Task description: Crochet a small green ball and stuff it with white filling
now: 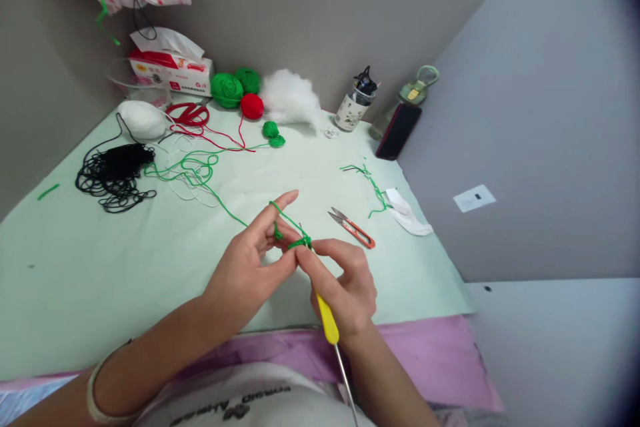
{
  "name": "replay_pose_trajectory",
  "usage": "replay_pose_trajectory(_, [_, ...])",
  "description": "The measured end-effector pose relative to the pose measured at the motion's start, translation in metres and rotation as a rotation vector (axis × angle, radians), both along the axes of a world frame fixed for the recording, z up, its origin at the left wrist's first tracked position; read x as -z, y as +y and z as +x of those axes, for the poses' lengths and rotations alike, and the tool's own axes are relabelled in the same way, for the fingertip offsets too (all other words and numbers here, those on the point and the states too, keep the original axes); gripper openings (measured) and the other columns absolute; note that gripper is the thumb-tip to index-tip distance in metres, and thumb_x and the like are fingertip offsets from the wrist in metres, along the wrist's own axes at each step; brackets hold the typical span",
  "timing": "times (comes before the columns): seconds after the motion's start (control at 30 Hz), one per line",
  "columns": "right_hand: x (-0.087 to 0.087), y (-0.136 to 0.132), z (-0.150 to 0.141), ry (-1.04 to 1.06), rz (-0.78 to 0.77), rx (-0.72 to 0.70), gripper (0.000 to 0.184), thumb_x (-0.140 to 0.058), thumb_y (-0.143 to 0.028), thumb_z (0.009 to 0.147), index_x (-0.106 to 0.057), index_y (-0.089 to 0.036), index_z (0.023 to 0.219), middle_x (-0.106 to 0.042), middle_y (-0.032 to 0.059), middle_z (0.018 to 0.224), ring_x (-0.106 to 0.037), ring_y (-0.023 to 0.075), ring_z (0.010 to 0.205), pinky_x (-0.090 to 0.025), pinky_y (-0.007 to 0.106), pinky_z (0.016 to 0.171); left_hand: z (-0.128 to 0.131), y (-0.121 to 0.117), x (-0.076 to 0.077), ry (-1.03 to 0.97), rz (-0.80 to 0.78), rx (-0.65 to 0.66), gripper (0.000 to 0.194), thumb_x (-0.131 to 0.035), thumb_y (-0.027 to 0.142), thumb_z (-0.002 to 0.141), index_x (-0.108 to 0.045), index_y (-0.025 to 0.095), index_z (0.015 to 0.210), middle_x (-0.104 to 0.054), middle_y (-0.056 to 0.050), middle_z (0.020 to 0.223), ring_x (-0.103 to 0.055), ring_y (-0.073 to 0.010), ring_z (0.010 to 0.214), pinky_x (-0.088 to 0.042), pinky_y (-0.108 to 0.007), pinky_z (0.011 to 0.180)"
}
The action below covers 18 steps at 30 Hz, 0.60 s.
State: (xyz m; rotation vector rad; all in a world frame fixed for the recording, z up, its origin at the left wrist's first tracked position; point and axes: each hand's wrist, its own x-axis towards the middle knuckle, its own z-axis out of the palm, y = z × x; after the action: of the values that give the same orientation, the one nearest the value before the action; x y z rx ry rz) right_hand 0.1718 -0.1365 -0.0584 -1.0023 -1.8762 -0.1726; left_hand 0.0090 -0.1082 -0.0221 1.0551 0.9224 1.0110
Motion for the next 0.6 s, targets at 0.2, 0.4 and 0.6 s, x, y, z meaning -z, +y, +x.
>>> replay_pose_trajectory(0.2, [-0.001, 0.002, 0.005, 0.038, -0.005, -0.117, 0.059, -0.062, -0.003, 0.091, -0.061, -0.037, 0.14, -0.072, 0.004, 0.104, -0.071, 0.0191, 0.091, -0.063, 0.032, 0.073, -0.006, 0.003, 0.001, -0.369, -0.321, 0.182, 0.084, -0.083, 0.026, 0.08, -0.041, 0.027, 0.153, -0.058, 0.003, 0.087, -0.053, -0.0095, 0.075, -0.044, -0.024, 0.073])
replay_pose_trajectory(0.4, [-0.01, 0.007, 0.003, 0.405, -0.202, -0.314, 0.036, -0.06, -0.012, 0.097, -0.072, -0.033, 0.123, -0.076, 0.0044, 0.104, -0.074, 0.0182, 0.089, -0.063, 0.033, 0.073, -0.01, 0.01, 0.003, -0.338, -0.319, 0.208, 0.098, -0.09, 0.026, 0.072, -0.037, 0.026, 0.156, -0.056, 0.004, 0.083, -0.045, -0.0085, 0.069, -0.034, -0.022, 0.062])
replay_pose_trajectory(0.6, [-0.013, 0.014, 0.0, 0.654, -0.465, -0.372, 0.018, -0.064, -0.02, 0.096, -0.078, -0.028, 0.104, -0.078, 0.0053, 0.1, -0.073, 0.0206, 0.096, -0.062, 0.037, 0.082, -0.006, 0.007, 0.003, -0.281, -0.242, 0.157, 0.099, -0.086, 0.02, 0.076, -0.031, 0.029, 0.158, -0.055, 0.007, 0.077, -0.048, -0.0087, 0.07, -0.038, -0.022, 0.07])
